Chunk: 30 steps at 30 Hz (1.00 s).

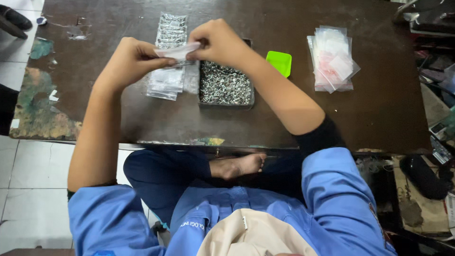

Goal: The person sits at a table and transfers small metal screws from a black tray into a green plastic container. They then pour the screws from the container into a small plastic bag, seal it, and place it on a stack of similar bags. The person repeats this process multiple times.

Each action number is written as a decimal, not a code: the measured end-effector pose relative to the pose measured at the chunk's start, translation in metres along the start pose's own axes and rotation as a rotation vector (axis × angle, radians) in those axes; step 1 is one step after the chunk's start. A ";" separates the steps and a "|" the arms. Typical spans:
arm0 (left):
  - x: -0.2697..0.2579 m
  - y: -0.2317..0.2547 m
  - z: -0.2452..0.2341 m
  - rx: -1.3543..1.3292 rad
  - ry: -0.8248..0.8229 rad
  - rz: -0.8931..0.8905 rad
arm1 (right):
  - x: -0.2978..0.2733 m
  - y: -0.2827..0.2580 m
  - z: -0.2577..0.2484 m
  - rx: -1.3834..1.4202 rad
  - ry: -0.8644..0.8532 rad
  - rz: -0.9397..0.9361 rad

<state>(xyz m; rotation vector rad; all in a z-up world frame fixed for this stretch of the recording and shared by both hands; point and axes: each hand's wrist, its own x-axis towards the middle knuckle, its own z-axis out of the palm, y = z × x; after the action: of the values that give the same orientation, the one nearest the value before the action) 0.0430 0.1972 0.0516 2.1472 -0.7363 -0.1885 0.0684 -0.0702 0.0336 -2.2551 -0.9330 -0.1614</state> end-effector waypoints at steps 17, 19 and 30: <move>-0.013 -0.100 0.004 0.759 0.149 0.662 | 0.026 -0.005 0.090 -0.569 -0.387 0.015; -0.020 -0.101 0.003 0.751 0.115 0.600 | 0.021 -0.023 0.069 -0.373 -0.567 0.188; 0.001 -0.086 0.031 0.808 0.204 0.340 | -0.043 -0.041 -0.055 -0.070 0.144 -0.177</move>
<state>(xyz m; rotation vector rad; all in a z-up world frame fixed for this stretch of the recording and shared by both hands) 0.0700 0.2173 -0.0336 2.6663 -1.1739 0.5970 0.0173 -0.1094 0.0824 -2.1893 -1.0629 -0.4352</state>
